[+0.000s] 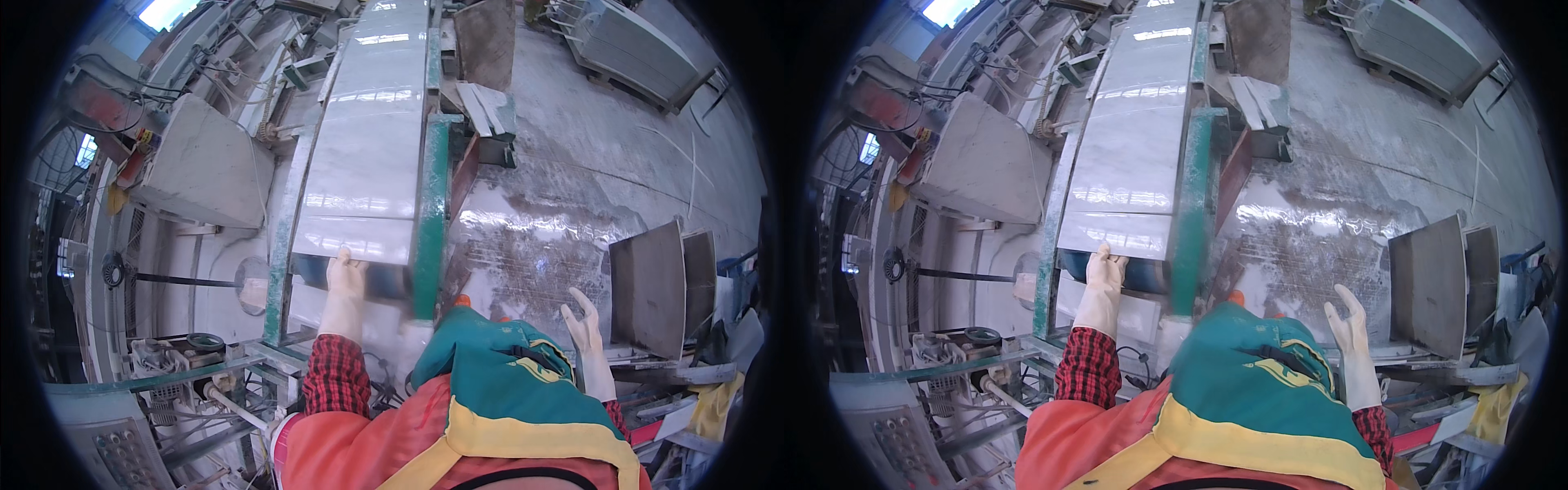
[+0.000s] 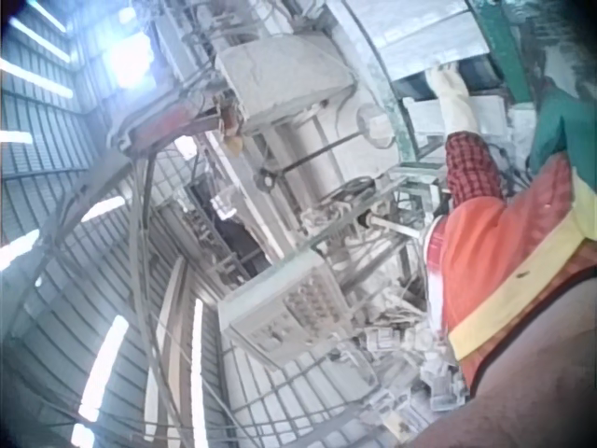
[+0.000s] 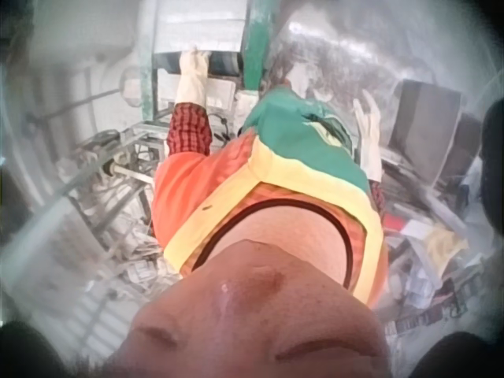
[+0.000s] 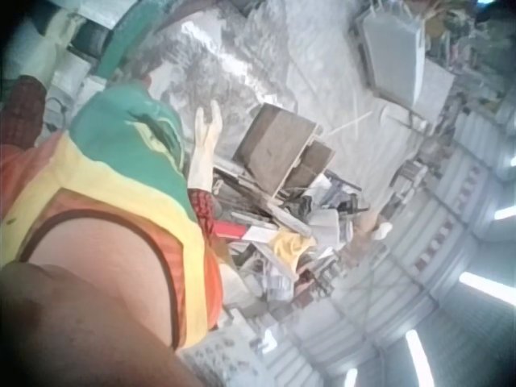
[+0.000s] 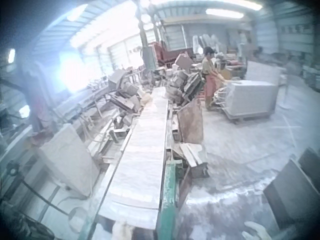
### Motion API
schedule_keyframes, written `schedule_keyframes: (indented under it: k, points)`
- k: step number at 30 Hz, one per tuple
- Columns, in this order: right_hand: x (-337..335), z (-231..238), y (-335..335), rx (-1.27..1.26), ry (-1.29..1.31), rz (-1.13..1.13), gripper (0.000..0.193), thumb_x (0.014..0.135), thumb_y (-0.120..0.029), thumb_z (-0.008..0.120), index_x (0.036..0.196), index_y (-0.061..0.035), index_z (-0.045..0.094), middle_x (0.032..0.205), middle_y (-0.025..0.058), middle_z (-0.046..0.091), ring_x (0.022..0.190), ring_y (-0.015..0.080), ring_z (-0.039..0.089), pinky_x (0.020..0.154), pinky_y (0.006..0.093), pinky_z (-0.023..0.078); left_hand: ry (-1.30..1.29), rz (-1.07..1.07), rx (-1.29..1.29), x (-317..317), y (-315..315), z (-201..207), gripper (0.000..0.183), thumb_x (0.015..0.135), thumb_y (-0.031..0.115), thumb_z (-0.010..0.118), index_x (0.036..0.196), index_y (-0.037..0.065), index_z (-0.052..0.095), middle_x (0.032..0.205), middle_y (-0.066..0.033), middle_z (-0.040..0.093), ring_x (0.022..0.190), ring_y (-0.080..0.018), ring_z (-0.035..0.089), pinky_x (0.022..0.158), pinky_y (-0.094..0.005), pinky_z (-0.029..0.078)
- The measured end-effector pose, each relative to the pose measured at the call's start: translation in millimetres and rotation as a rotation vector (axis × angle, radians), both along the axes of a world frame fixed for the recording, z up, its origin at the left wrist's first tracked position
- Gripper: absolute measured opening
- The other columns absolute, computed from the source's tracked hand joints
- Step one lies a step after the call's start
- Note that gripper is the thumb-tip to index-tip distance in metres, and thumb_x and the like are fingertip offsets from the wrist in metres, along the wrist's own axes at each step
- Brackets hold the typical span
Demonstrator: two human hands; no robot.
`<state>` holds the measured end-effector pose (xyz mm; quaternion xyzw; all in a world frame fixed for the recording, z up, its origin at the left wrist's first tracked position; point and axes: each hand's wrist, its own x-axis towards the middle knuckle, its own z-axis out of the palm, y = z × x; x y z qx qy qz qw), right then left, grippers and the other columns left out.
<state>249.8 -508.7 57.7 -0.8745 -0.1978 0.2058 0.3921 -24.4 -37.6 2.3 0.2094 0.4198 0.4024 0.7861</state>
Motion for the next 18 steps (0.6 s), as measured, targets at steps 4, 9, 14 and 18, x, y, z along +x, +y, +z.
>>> schedule_keyframes:
  k: [4, 9, 14, 18]
  points:
    - [4, -4, 1, 0.014, 0.039, 0.005, 0.05, 0.083, -0.018, 0.072, 0.128, -0.0019, 0.061, 0.132, 0.0176, 0.061, 0.127, 0.0298, 0.054, 0.109, 0.0375, 0.039, 0.09, -0.004, 0.02, 7, 0, 7, 0.017, 0.103, 0.008, 0.041, 0.115, -0.004, 0.044, 0.113, -0.0181, 0.059, 0.103, -0.0322, 0.063, 0.089, -0.0523, 0.054]
    - [1, -8, 8, 0.008, 0.1, 0.019, 0.049, 0.083, -0.019, 0.071, 0.129, -0.003, 0.062, 0.132, 0.0177, 0.061, 0.128, 0.0293, 0.054, 0.109, 0.0365, 0.039, 0.139, 0.02, -0.014, 14, -2, 14, 0.032, 0.103, 0.01, 0.04, 0.134, 0.002, 0.039, 0.127, -0.0171, 0.054, 0.113, -0.0326, 0.059, 0.092, -0.0514, 0.051]
    - [-2, -15, 16, 0.001, 0.164, 0.043, 0.05, 0.084, -0.019, 0.07, 0.13, -0.0031, 0.061, 0.133, 0.0175, 0.061, 0.128, 0.0284, 0.054, 0.109, 0.0352, 0.039, 0.393, -0.206, 0.091, 10, -2, 34, 0.032, 0.104, 0.023, 0.046, 0.117, -0.005, 0.051, 0.105, -0.0153, 0.063, 0.093, -0.028, 0.067, 0.085, -0.0429, 0.058]
    - [-3, -18, 17, -0.034, 0.177, 0.078, 0.05, 0.086, -0.02, 0.07, 0.132, -0.0025, 0.059, 0.134, 0.0161, 0.06, 0.125, 0.0263, 0.056, 0.107, 0.0335, 0.041, 0.729, -0.401, 0.051, 0, 11, 41, 0.043, 0.102, 0.037, 0.05, 0.109, -0.005, 0.059, 0.096, -0.0139, 0.065, 0.076, -0.0216, 0.066, 0.066, -0.0304, 0.06]
